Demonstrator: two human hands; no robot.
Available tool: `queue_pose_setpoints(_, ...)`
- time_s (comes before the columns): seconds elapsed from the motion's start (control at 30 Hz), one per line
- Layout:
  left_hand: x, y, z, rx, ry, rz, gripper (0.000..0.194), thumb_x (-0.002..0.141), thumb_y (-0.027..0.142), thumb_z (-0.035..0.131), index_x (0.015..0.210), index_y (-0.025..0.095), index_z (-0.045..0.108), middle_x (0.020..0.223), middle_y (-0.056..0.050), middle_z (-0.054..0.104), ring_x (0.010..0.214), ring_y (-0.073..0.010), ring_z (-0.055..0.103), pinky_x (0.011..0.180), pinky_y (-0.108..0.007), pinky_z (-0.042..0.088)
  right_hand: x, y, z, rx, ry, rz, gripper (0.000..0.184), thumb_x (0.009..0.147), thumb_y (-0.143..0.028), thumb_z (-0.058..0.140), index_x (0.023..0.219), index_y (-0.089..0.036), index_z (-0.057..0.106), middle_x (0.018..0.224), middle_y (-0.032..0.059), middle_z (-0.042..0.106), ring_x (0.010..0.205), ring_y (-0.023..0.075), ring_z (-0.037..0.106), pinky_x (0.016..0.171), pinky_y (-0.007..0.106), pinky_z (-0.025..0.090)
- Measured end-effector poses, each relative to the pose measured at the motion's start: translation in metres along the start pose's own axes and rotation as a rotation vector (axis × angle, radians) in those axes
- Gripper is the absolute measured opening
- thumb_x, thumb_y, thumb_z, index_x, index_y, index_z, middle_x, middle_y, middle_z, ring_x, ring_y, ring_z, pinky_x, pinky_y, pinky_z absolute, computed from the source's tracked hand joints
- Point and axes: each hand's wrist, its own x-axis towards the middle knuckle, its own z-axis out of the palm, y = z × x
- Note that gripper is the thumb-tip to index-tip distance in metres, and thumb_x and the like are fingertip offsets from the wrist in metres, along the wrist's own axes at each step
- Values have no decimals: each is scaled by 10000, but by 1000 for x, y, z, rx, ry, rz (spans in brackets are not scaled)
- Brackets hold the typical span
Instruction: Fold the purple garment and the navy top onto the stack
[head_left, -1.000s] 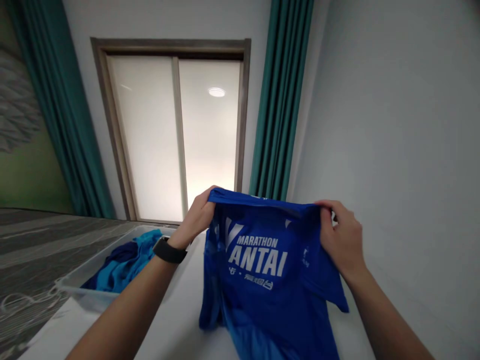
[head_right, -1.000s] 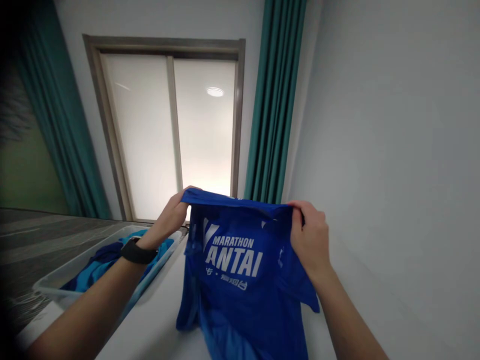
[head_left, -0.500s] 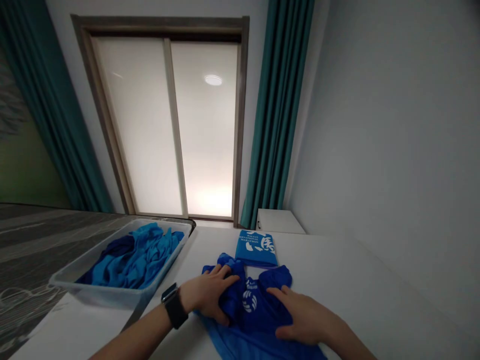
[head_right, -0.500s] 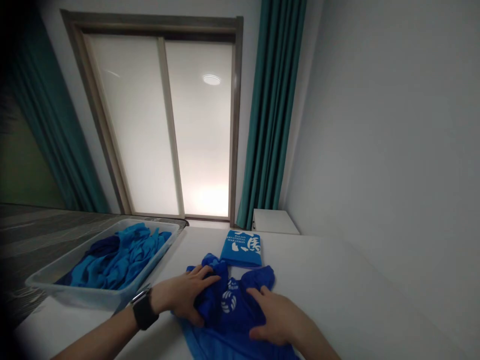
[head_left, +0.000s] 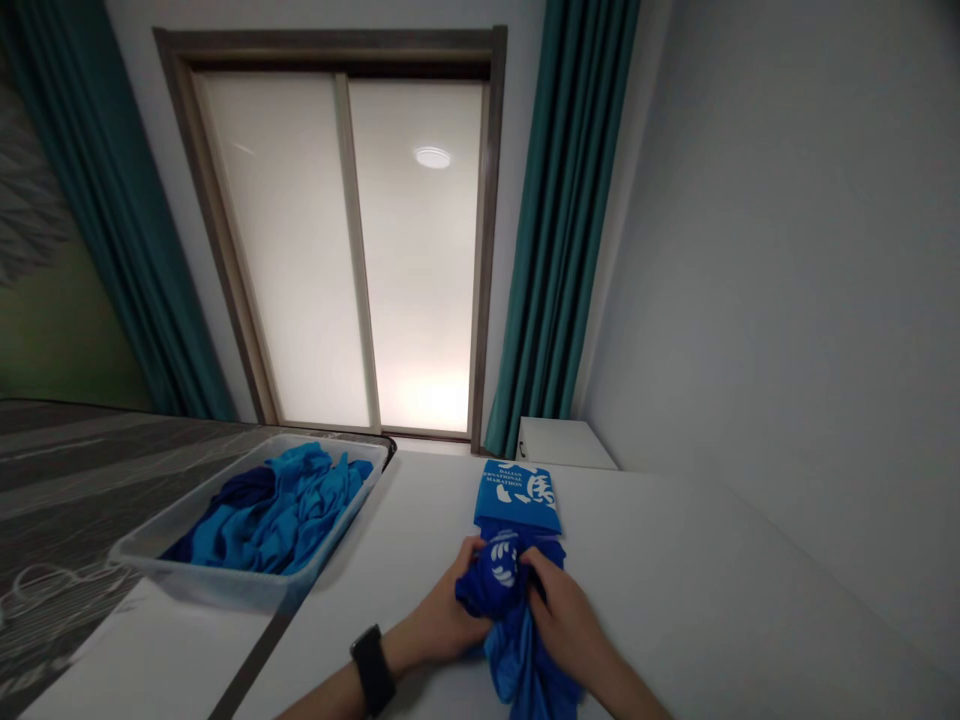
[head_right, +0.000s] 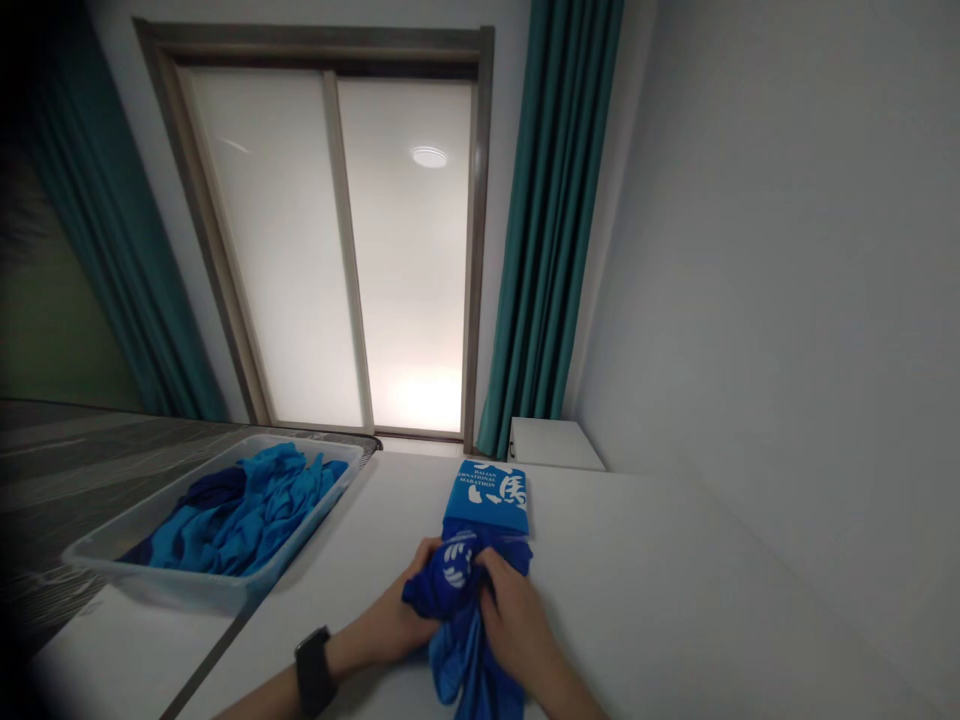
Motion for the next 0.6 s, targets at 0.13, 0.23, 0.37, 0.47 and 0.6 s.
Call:
queue_pose_setpoints(0.13, 10, 15, -9, -142, 100, 73, 984, 693, 290, 788, 1485, 235, 208, 1363, -121, 499, 1205, -266, 524, 1105, -437, 367, 20, -39, -16, 217, 1, -73, 353, 901, -208, 390, 1198, -195, 580, 1159, 84, 665, 1085, 214, 607, 954, 330, 446)
queue_pose_setpoints(0.23, 13, 23, -25, -8, 167, 74, 667, 802, 326, 679, 1398, 218, 397, 1326, -108, 551, 1209, -260, 529, 1077, -410, 410, 29, -64, -36, 57, -75, -152, 357, 858, -171, 432, 1157, -213, 622, 1109, 80, 685, 1025, 222, 630, 917, 338, 455)
queue_pose_setpoints(0.37, 6, 26, -66, 232, 211, 10, 434, 867, 301, 574, 1286, 213, 506, 1280, -100, 595, 1194, -251, 552, 1040, -396, 445, 33, -52, -42, 6, 27, -105, 301, 932, -332, 395, 1109, -236, 618, 1081, 63, 684, 931, 207, 646, 841, 331, 486)
queue_pose_setpoints(0.47, 1, 30, -114, 416, 356, -52, 475, 899, 280, 509, 1359, 211, 416, 1294, -109, 590, 1220, -266, 534, 1064, -437, 419, 34, -15, -16, 80, -53, -35, 347, 928, -422, 380, 1063, -218, 627, 940, 48, 688, 732, 182, 637, 699, 304, 505)
queue_pose_setpoints(0.6, -2, 40, -189, 677, 739, -149, 552, 953, 313, 401, 1464, 214, 216, 1401, -112, 500, 1286, -266, 473, 1081, -450, 401, 31, 31, 28, 126, -108, 9, 340, 903, -423, 400, 1021, -209, 636, 839, 32, 685, 753, 191, 647, 713, 301, 501)
